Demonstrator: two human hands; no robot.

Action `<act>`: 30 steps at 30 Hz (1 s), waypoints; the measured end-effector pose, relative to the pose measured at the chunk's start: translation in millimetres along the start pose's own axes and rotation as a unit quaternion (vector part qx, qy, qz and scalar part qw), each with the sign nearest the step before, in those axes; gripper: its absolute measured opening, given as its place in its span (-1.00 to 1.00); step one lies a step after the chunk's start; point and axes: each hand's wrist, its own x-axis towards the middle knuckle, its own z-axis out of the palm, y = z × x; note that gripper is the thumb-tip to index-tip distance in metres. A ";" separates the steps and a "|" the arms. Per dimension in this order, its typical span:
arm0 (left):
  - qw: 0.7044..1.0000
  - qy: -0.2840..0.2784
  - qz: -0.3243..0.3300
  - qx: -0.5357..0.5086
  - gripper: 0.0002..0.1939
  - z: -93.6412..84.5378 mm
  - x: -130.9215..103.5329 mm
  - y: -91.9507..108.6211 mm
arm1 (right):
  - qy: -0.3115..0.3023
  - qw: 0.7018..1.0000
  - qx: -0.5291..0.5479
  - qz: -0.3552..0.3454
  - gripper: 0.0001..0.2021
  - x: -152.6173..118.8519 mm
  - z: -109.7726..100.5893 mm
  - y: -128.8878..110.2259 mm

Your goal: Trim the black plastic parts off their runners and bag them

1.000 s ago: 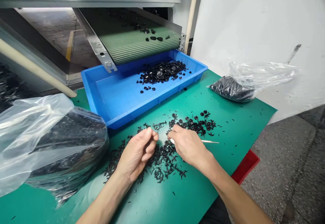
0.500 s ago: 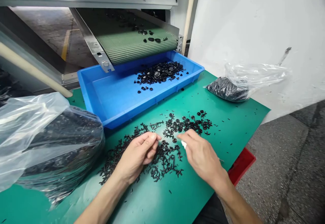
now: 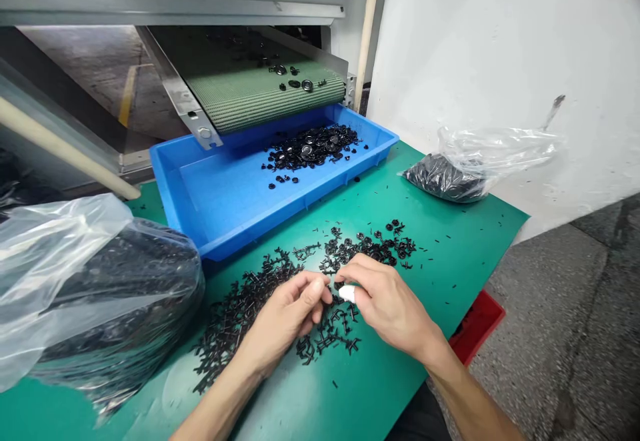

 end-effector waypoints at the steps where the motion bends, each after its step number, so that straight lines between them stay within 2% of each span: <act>1: 1.000 -0.014 -0.001 -0.006 -0.68 1.0 0.2 -1.9 | 0.000 1.000 0.024 -0.006 -0.67 -1.4 -0.3 -2.2; 8: 0.991 -0.031 -0.017 -0.128 -0.74 4.6 -0.5 -5.3 | 0.030 0.994 0.106 -0.002 -0.58 -8.2 2.2 -11.5; 11: 0.987 -0.011 -0.006 -0.163 -0.65 7.7 -1.6 -3.9 | 0.042 0.992 0.119 -0.013 -0.58 -14.5 4.5 -11.0; 13: 0.987 0.013 0.009 -0.161 -0.65 9.9 -2.4 -4.4 | 0.055 0.995 0.082 0.006 -0.61 -20.4 7.7 -11.7; 16: 0.989 0.042 0.045 -0.135 -0.75 11.9 -3.7 -6.9 | 0.084 0.995 -0.026 0.042 -0.68 -29.8 14.2 -15.9; 19: 0.992 0.062 0.092 -0.065 -0.81 12.7 -5.5 -9.6 | 0.090 0.989 -0.110 0.037 -0.73 -36.5 20.0 -21.7; 22: 0.985 0.091 0.147 0.006 -0.85 13.2 -7.3 -11.6 | 0.075 0.988 -0.133 0.026 -0.73 -39.1 23.1 -25.7; 25: 0.975 0.112 0.187 0.035 -0.88 14.3 -8.3 -13.0 | 0.075 0.988 -0.131 0.024 -0.73 -39.6 25.0 -27.6; 30: 0.957 0.139 0.246 0.066 -0.90 18.0 -8.4 -15.3 | 0.107 0.984 -0.143 0.026 -0.75 -39.5 31.9 -31.2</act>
